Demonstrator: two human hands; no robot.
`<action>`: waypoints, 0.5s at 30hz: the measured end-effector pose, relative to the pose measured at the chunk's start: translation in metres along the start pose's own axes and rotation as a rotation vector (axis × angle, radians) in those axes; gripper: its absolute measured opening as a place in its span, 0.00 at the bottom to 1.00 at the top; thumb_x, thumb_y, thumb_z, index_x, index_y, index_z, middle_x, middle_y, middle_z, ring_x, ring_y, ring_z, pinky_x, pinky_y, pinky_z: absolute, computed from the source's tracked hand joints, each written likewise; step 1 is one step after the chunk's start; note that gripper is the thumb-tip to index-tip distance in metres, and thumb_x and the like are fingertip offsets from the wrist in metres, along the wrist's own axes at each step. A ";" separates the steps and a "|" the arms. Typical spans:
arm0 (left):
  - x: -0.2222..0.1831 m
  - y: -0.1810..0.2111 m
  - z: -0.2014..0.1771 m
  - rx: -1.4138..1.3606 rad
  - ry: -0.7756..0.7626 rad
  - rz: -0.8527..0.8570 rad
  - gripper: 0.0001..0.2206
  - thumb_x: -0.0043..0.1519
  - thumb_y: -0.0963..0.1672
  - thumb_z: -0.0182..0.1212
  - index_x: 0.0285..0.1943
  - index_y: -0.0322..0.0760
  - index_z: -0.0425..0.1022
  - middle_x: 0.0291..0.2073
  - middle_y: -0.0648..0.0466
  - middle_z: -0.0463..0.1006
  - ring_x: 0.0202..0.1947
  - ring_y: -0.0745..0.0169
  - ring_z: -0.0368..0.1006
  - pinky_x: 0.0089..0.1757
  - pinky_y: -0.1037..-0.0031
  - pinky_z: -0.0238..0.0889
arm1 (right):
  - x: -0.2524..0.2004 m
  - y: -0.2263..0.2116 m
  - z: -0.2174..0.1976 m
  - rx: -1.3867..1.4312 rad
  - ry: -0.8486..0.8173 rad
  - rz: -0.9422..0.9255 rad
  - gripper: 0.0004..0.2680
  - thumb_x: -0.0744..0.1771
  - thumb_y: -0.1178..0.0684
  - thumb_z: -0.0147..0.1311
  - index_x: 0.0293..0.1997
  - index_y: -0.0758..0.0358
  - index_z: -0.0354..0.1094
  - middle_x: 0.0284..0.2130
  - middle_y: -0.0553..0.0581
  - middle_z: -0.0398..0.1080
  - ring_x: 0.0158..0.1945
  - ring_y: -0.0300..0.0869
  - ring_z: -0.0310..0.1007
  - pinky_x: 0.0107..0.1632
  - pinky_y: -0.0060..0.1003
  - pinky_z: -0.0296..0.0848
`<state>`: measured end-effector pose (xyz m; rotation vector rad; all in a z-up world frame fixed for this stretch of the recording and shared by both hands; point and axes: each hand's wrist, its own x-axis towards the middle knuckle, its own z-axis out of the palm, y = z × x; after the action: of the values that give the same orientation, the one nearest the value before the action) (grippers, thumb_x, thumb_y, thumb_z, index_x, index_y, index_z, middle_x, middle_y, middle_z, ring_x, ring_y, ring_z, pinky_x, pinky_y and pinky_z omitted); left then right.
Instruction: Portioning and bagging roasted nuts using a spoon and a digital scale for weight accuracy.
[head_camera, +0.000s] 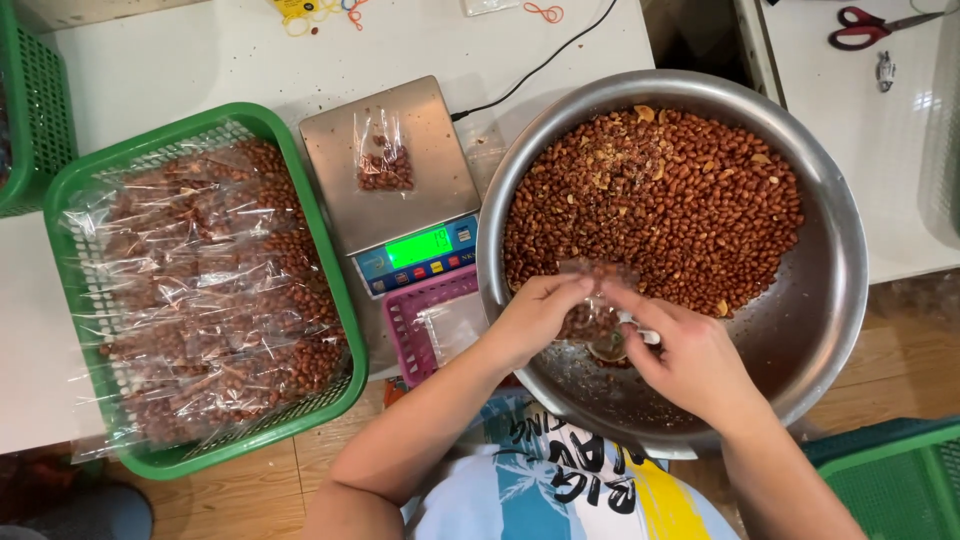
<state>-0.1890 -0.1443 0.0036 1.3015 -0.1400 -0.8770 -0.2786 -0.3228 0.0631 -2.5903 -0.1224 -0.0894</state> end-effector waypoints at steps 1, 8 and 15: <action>-0.003 0.008 0.004 0.000 0.001 0.001 0.17 0.70 0.50 0.55 0.62 0.39 0.79 0.52 0.46 0.81 0.59 0.53 0.73 0.59 0.60 0.60 | -0.001 0.003 0.001 0.000 0.000 -0.001 0.16 0.65 0.57 0.54 0.60 0.49 0.73 0.32 0.59 0.79 0.32 0.55 0.80 0.33 0.48 0.79; -0.008 0.004 0.003 0.072 -0.092 0.057 0.11 0.63 0.46 0.65 0.50 0.40 0.80 0.39 0.48 0.83 0.46 0.56 0.79 0.53 0.62 0.67 | -0.002 0.003 -0.007 -0.052 -0.020 0.076 0.20 0.64 0.56 0.56 0.64 0.44 0.71 0.37 0.61 0.80 0.35 0.58 0.81 0.37 0.51 0.80; -0.047 0.024 -0.054 0.684 0.432 0.852 0.05 0.67 0.44 0.60 0.42 0.42 0.81 0.40 0.54 0.81 0.44 0.55 0.76 0.50 0.65 0.64 | -0.008 0.032 0.006 -0.056 -0.066 0.193 0.22 0.68 0.52 0.55 0.73 0.49 0.63 0.30 0.43 0.72 0.09 0.37 0.55 0.24 0.37 0.59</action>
<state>-0.1794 -0.0726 0.0249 1.8083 -0.6366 0.2226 -0.2831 -0.3478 0.0405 -2.6468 0.1076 0.0641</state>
